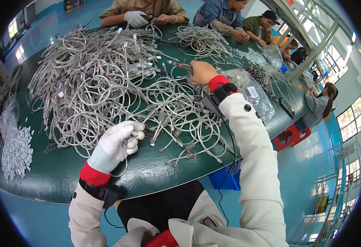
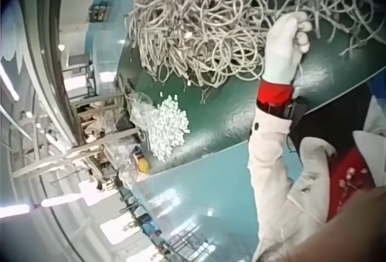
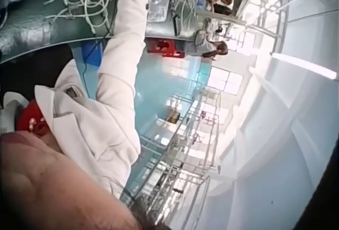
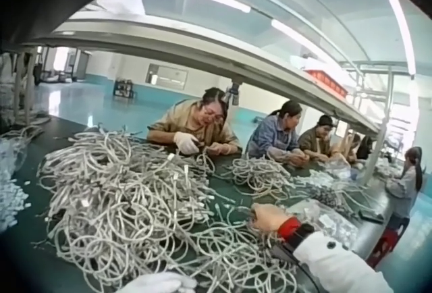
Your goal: Cutting individual white wire loops from a tangled pile using wire cutters.
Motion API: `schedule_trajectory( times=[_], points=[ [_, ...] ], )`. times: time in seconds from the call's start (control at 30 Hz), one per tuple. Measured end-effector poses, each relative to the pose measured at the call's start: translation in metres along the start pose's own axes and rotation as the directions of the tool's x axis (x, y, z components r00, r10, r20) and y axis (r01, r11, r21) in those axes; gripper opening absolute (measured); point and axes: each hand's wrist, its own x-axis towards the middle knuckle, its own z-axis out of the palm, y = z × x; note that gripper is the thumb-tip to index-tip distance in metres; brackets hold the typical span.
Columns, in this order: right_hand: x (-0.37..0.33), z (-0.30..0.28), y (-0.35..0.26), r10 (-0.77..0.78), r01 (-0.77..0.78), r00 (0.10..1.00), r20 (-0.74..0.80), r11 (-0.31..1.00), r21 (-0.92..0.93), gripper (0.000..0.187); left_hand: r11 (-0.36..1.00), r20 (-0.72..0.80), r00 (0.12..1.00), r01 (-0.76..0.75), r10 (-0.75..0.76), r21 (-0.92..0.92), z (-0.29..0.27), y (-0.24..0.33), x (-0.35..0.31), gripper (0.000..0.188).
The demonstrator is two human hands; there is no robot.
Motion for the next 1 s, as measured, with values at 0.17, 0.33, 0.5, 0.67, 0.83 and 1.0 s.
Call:
schedule_trajectory(
  times=[0.17, 0.33, 0.5, 0.67, 0.83, 1.0],
  points=[
    [-0.008, -0.014, 0.019, -0.042, 0.033, 0.993, -0.108, 0.996, -0.083, 0.024, 1.0, -0.001, 1.0, 0.001, -0.001, 0.008, 0.002, -0.002, 0.002, 0.03],
    [-0.036, -0.072, 0.041, -0.01, 0.009, 0.998, -0.064, 1.0, -0.019, 0.025, 0.999, 0.01, 0.999, -0.047, 0.047, 0.021, -0.004, -0.006, 0.003, 0.027],
    [-0.049, -0.062, 0.029, 0.0, 0.01, 0.99, -0.138, 0.997, 0.075, 0.025, 0.996, -0.004, 0.999, -0.042, 0.042, 0.074, 0.0, -0.006, 0.004, 0.026],
    [-0.032, -0.016, 0.003, -0.029, 0.028, 0.997, -0.07, 0.999, -0.019, 0.022, 0.987, -0.066, 0.996, -0.046, 0.057, 0.152, 0.004, -0.004, 0.002, 0.029],
    [-0.045, -0.008, 0.01, -0.012, 0.004, 0.999, -0.048, 0.987, -0.162, 0.03, 0.994, 0.011, 0.999, -0.035, 0.034, 0.102, -0.004, 0.002, 0.004, 0.029],
    [-0.068, -0.049, 0.023, -0.038, 0.013, 0.98, -0.196, 0.992, -0.127, 0.027, 0.995, 0.014, 0.999, -0.03, 0.029, 0.099, -0.001, -0.001, 0.003, 0.031]
  ],
)
